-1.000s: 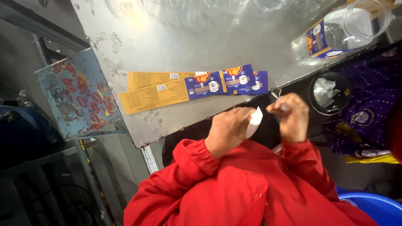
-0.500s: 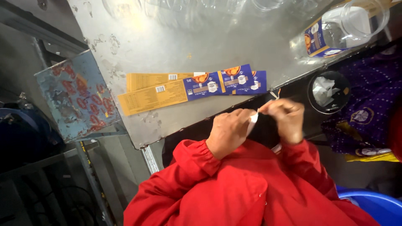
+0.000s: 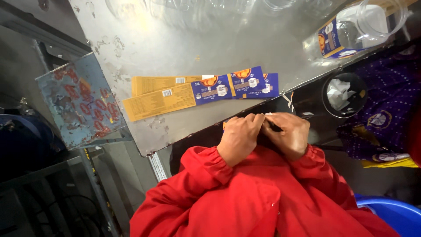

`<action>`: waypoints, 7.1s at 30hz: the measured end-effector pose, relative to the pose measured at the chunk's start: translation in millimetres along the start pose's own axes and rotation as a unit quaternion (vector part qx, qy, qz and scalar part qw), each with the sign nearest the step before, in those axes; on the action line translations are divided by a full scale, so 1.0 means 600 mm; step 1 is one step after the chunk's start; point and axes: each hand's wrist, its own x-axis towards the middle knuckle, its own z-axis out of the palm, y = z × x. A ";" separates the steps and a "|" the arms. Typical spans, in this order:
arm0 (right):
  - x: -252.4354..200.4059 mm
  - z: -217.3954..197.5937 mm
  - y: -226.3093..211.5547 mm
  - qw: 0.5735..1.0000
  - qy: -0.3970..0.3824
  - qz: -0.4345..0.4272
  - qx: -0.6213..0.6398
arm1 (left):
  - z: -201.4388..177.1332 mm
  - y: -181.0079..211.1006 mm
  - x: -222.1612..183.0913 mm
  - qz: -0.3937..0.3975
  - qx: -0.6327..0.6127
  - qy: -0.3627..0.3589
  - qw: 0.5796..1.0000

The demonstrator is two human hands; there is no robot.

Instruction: The person peels adhesive labels from a backing sheet and applies them to the sides of clear plastic jars at a packing table.

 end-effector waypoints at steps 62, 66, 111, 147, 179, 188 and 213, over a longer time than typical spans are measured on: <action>0.008 -0.038 -0.003 0.993 0.037 -0.048 -0.103 | -0.020 0.014 0.015 -0.064 -0.200 0.098 0.973; 0.004 -0.029 0.002 0.990 0.032 -0.048 -0.131 | -0.014 0.015 0.016 -0.049 -0.175 0.077 0.980; -0.063 -0.090 0.078 0.966 0.105 0.130 0.196 | -0.031 -0.084 0.136 -0.079 -0.290 0.134 0.944; -0.090 -0.167 0.264 0.847 0.003 0.441 0.298 | -0.206 -0.055 0.065 -0.040 -0.319 -0.107 0.941; -0.056 -0.049 0.152 0.955 0.187 0.143 0.181 | -0.140 0.014 0.100 -0.127 -0.681 -0.009 0.721; -0.094 0.027 0.093 0.997 0.080 -0.006 0.012 | -0.098 0.021 0.088 -0.135 -0.569 0.178 0.792; -0.023 -0.092 0.023 0.935 0.028 -0.352 -0.027 | -0.075 0.007 0.011 -0.168 -0.643 -0.011 0.747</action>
